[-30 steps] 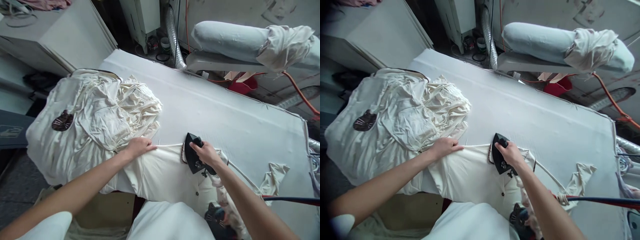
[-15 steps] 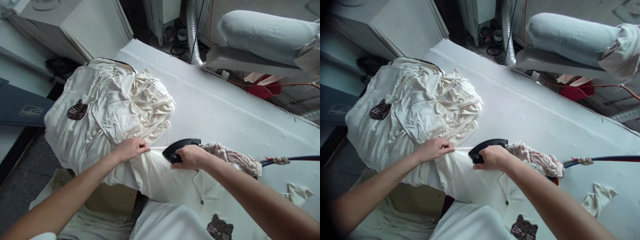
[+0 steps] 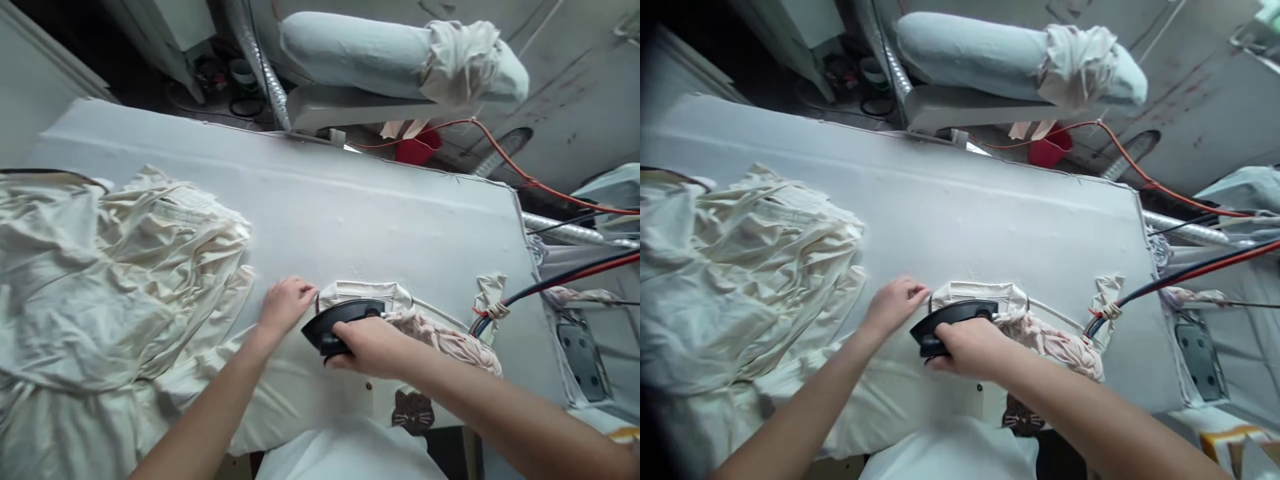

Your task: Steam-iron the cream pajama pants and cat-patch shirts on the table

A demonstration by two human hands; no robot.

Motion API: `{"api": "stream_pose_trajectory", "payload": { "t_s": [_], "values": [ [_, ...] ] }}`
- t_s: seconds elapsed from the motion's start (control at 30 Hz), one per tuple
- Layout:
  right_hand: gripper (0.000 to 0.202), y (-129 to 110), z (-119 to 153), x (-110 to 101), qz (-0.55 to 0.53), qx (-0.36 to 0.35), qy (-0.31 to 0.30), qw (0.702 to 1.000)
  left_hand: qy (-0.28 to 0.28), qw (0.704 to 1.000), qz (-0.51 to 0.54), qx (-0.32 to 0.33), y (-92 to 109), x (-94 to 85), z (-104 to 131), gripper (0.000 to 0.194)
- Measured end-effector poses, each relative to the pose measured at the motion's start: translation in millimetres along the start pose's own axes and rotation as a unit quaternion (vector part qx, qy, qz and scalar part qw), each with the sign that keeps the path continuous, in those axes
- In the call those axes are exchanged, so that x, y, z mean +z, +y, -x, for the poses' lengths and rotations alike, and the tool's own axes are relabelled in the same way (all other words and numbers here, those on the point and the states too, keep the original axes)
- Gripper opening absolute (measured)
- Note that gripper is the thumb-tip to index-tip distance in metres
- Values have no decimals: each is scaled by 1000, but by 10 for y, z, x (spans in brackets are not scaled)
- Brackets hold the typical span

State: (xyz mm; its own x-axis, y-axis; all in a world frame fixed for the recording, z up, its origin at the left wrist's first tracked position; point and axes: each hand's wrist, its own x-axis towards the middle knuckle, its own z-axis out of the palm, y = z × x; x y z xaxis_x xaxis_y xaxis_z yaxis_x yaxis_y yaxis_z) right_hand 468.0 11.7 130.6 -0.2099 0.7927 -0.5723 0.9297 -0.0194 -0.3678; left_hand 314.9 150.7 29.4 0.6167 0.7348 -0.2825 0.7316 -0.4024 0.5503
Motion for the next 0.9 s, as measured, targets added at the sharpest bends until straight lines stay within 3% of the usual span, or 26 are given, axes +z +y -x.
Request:
{"api": "stream_pose_trajectory", "payload": {
  "t_s": [0.07,0.13,0.3,0.43,0.53,0.6,0.77,0.83,0.9],
  "values": [
    [42,357,161,9,-2,55,18,998,18,999,-26,17,368,208,-193,25],
    [44,671,187,-5,-16,116,39,992,19,998,-47,22,538,327,-310,25],
    [45,1278,12,-207,-106,275,108,949,1,998,-68,-1,532,294,-425,25],
    [55,1483,124,-410,-161,373,136,903,-30,996,-81,-28,610,228,-458,23],
    [61,1295,449,-321,-155,380,170,896,-38,996,-68,-43,677,214,-463,24],
    [51,987,706,-86,-157,355,151,909,-34,997,-57,-46,692,210,-464,25],
    [27,39,1216,967,-125,238,8,963,-5,999,-32,-13,626,274,-430,28],
    [26,-185,1361,1376,-136,220,-18,966,51,997,52,13,559,354,-320,28],
    [25,-232,1494,1620,-164,249,-15,955,144,974,177,9,480,448,-68,27]
  ]
}}
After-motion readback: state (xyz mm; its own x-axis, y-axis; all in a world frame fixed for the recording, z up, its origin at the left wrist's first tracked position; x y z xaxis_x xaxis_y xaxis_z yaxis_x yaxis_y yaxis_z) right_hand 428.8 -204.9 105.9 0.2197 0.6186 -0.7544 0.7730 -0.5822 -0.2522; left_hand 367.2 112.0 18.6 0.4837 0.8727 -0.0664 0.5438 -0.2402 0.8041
